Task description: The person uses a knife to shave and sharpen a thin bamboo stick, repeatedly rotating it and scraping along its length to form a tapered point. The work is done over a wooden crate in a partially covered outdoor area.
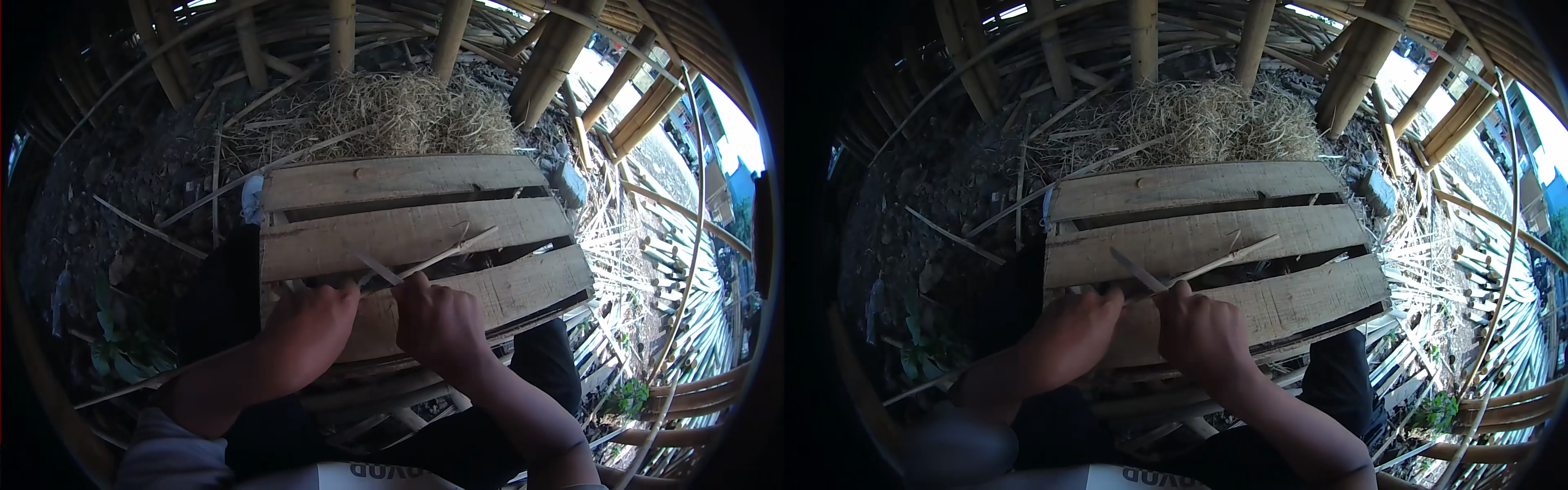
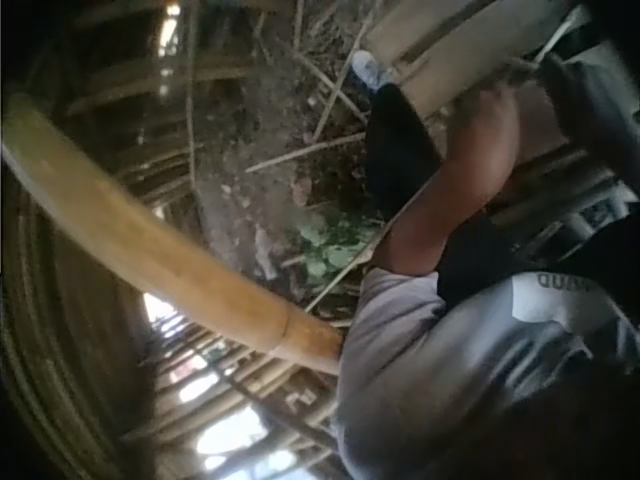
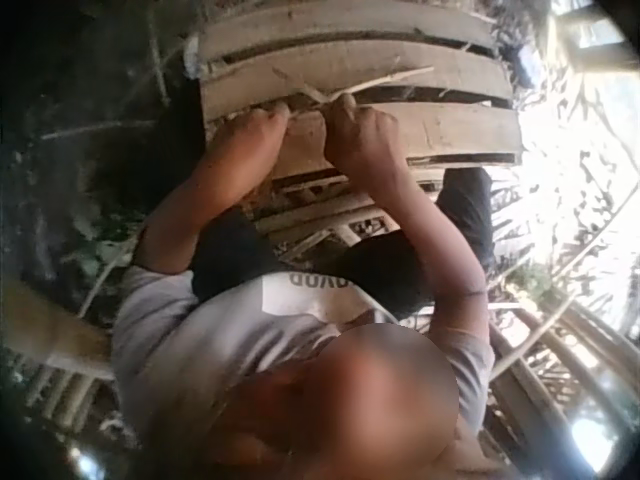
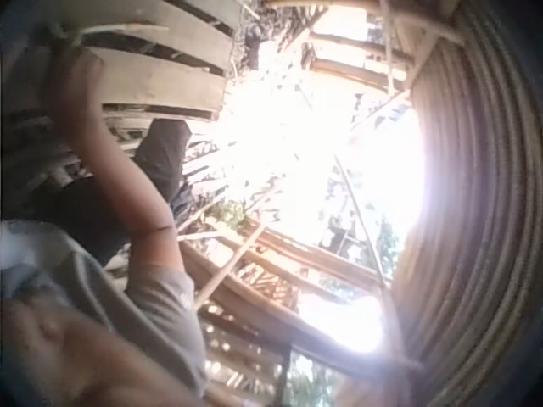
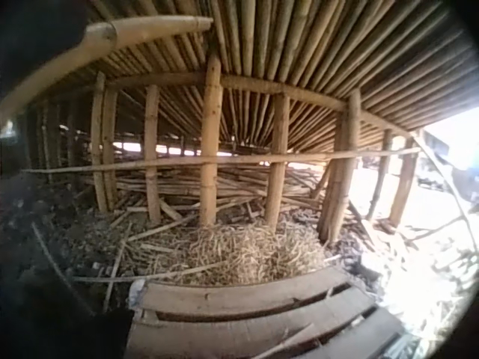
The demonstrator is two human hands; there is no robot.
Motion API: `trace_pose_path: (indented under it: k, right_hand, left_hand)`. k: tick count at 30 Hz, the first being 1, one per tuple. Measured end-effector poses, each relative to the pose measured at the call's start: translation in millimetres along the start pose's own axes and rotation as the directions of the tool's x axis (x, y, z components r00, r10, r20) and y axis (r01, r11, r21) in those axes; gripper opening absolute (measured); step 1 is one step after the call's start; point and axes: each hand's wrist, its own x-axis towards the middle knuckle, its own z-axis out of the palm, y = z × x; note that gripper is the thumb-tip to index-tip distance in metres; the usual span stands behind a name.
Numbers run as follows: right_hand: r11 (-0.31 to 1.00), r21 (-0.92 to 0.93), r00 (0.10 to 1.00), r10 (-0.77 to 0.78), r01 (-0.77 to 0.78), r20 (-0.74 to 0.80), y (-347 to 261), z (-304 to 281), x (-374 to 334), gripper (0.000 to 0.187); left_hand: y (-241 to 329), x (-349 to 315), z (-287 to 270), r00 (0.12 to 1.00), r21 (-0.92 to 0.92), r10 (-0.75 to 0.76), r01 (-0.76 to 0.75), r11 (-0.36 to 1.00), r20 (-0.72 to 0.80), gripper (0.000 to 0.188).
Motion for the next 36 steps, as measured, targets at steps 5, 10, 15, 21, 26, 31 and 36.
trace_pose_path:
  k: [5,10,15,21,26,31,36]
  right_hand:
    - [0.990,-0.073,0.993,0.118,-0.119,-0.018,76.6,0.2,15.6,0.020]
    - [0.985,-0.147,0.996,-0.083,0.087,0.034,18.4,8.7,-3.9,0.014]
    - [0.964,-0.255,0.981,-0.112,0.069,-0.160,66.5,15.2,2.6,0.024]
    - [0.950,-0.307,0.993,-0.080,0.050,-0.087,76.0,7.3,1.4,0.025]
    - [0.946,-0.280,0.979,-0.122,0.164,0.161,27.4,5.5,-7.7,0.012]
    - [0.972,-0.230,0.998,-0.043,0.051,0.040,67.1,13.6,-0.9,0.020]
    - [0.979,-0.191,0.997,-0.071,0.071,0.006,69.5,10.6,7.9,0.017]
  left_hand:
    - [-6.2,5.5,-3.8,0.999,-0.132,-0.005,0.010,0.991,0.039,0.030]
    - [-9.3,-0.1,-0.8,1.000,-0.098,0.002,0.000,0.995,0.020,0.031]
    - [-5.9,2.7,-4.8,0.999,-0.111,-0.025,0.028,0.993,0.031,0.031]
    - [-13.2,-0.2,-7.5,0.997,-0.149,-0.012,0.022,0.989,0.070,0.032]
    - [-12.6,4.2,-3.9,0.998,-0.176,-0.022,0.033,0.984,0.063,0.032]
    - [-8.4,2.2,-0.4,0.996,-0.152,-0.058,0.067,0.986,0.063,0.032]
    - [-15.1,2.5,0.2,1.000,-0.113,0.003,0.001,0.994,0.027,0.032]
